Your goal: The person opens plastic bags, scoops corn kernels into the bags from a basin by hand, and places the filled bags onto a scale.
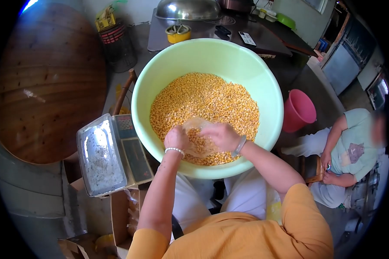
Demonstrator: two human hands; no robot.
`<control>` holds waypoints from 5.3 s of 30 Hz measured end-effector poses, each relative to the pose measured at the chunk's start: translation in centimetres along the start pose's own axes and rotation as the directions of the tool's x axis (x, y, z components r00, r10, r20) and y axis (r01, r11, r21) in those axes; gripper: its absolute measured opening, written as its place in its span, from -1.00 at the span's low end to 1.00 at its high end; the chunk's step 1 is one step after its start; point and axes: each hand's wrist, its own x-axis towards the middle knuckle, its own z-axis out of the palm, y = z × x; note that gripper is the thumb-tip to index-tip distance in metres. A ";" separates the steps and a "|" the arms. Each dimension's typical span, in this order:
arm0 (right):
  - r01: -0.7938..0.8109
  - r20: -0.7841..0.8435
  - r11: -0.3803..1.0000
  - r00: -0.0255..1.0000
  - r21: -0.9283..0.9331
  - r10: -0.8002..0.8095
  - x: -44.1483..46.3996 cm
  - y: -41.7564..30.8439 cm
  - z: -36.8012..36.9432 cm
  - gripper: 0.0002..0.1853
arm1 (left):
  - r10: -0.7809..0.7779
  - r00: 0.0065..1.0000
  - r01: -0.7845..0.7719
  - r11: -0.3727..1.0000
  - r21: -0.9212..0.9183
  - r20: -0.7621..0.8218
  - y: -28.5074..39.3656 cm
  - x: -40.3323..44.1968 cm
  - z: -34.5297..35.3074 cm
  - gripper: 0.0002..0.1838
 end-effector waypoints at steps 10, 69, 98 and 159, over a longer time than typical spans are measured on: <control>-0.785 -0.068 0.576 0.603 -0.227 0.795 -3.1 13.0 1.9 -0.63 | -0.012 0.997 0.011 1.000 0.008 0.071 0.4 0.0 -0.8 -0.61; 0.040 0.486 0.968 0.870 -0.247 0.087 0.8 2.1 3.4 -0.80 | 0.191 0.978 -0.210 0.920 0.332 0.088 0.1 -2.0 -3.9 -0.90; -0.736 0.099 0.538 0.550 -0.411 0.829 -2.4 8.1 1.7 -0.63 | 0.195 0.980 -0.194 0.928 0.319 0.029 0.2 -2.2 -3.7 -0.80; -0.673 -0.028 0.556 0.649 -0.489 0.760 -5.0 14.5 0.1 -0.74 | 0.250 0.967 -0.240 0.954 0.179 -0.038 0.8 -2.7 -4.6 -0.60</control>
